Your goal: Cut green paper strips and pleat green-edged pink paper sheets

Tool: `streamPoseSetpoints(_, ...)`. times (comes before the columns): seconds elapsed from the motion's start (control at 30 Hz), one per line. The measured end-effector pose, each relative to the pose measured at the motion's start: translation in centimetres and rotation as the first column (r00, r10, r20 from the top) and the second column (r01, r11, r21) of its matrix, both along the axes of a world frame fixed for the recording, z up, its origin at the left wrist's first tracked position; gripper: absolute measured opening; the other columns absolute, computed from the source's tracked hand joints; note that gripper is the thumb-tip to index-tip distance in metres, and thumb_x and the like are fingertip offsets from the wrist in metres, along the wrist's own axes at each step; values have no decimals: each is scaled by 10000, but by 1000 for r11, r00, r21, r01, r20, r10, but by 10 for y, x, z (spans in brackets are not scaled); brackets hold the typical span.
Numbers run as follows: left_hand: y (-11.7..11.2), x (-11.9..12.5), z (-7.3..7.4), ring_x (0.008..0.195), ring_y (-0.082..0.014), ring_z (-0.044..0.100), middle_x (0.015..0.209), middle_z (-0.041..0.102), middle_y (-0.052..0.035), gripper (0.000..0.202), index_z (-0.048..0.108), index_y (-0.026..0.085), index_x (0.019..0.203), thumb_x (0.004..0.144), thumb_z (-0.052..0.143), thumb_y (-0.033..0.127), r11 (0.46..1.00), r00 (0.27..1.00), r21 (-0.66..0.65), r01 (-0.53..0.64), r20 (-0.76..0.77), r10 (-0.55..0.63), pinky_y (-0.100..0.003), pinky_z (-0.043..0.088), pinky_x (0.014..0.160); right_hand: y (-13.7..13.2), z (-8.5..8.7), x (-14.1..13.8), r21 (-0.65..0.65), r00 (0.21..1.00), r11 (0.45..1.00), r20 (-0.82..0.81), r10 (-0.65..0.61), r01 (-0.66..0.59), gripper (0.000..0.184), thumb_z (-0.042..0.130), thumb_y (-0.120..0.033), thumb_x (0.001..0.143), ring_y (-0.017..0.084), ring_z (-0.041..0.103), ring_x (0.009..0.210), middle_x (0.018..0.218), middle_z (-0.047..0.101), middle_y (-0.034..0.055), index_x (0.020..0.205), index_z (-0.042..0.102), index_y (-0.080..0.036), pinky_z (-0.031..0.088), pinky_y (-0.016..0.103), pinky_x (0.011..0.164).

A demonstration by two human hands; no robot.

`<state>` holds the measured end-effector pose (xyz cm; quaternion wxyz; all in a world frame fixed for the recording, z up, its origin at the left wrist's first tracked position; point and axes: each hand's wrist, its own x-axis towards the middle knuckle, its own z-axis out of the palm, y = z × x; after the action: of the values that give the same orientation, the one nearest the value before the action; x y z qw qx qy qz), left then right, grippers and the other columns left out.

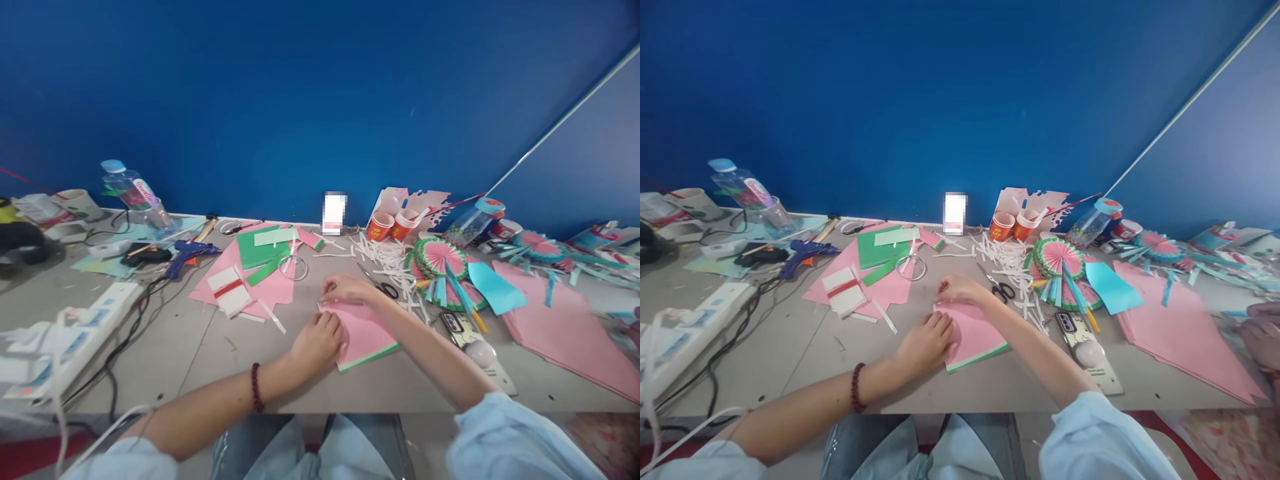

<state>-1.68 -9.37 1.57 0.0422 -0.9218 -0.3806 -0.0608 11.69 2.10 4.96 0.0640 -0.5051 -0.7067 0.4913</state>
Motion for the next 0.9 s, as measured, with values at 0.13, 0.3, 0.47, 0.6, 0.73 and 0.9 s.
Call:
streamPoseSetpoints(0.13,-2,1,-3,966,-275,519,1013,590,-141,317,595,97,1066,905,460,335,999,1000,34,1,-14,-1,-386,429,758,-2,1,-2,41,998,999,59,-15,12,103,699,-229,641,124,594,680,689,683,-4,702,671,-150,419,191,596)
streamPoseSetpoints(0.3,-3,3,-4,986,-271,518,1029,597,-140,305,596,116,1083,919,436,318,999,999,51,2,-43,0,-391,427,795,-2,4,-4,29,994,999,106,-18,15,84,684,-227,644,125,589,664,663,681,-5,670,676,-148,410,193,580)
streamPoseSetpoints(0.47,-2,3,-8,992,-274,517,1028,594,-137,297,595,125,1081,912,448,320,999,1000,34,-7,-20,7,-392,427,792,0,3,-5,16,994,1000,107,0,-2,69,676,-202,641,119,589,660,674,688,-2,679,687,-145,400,182,564)
streamPoseSetpoints(0.6,-1,3,-9,995,-277,511,1030,589,-142,294,592,123,1080,905,459,319,1000,1000,7,-14,14,14,-400,428,796,1,2,-4,35,993,999,121,19,-23,73,677,-204,640,121,591,663,678,698,0,682,700,-149,401,183,565)
streamPoseSetpoints(0.73,-2,3,-8,997,-270,512,1039,591,-132,288,591,139,1080,908,452,322,1000,1000,0,-17,-10,17,-395,427,804,2,-1,-5,43,989,999,144,26,-33,73,681,-209,640,121,591,651,676,703,1,680,711,-156,396,181,548)
streamPoseSetpoints(0.9,-2,3,-7,992,-275,511,1043,591,-144,303,589,119,1079,907,455,329,1000,1000,9,-11,-8,11,-398,433,796,5,-4,-6,63,984,996,173,45,-57,75,693,-224,638,124,593,653,673,703,3,671,715,-160,387,182,533)
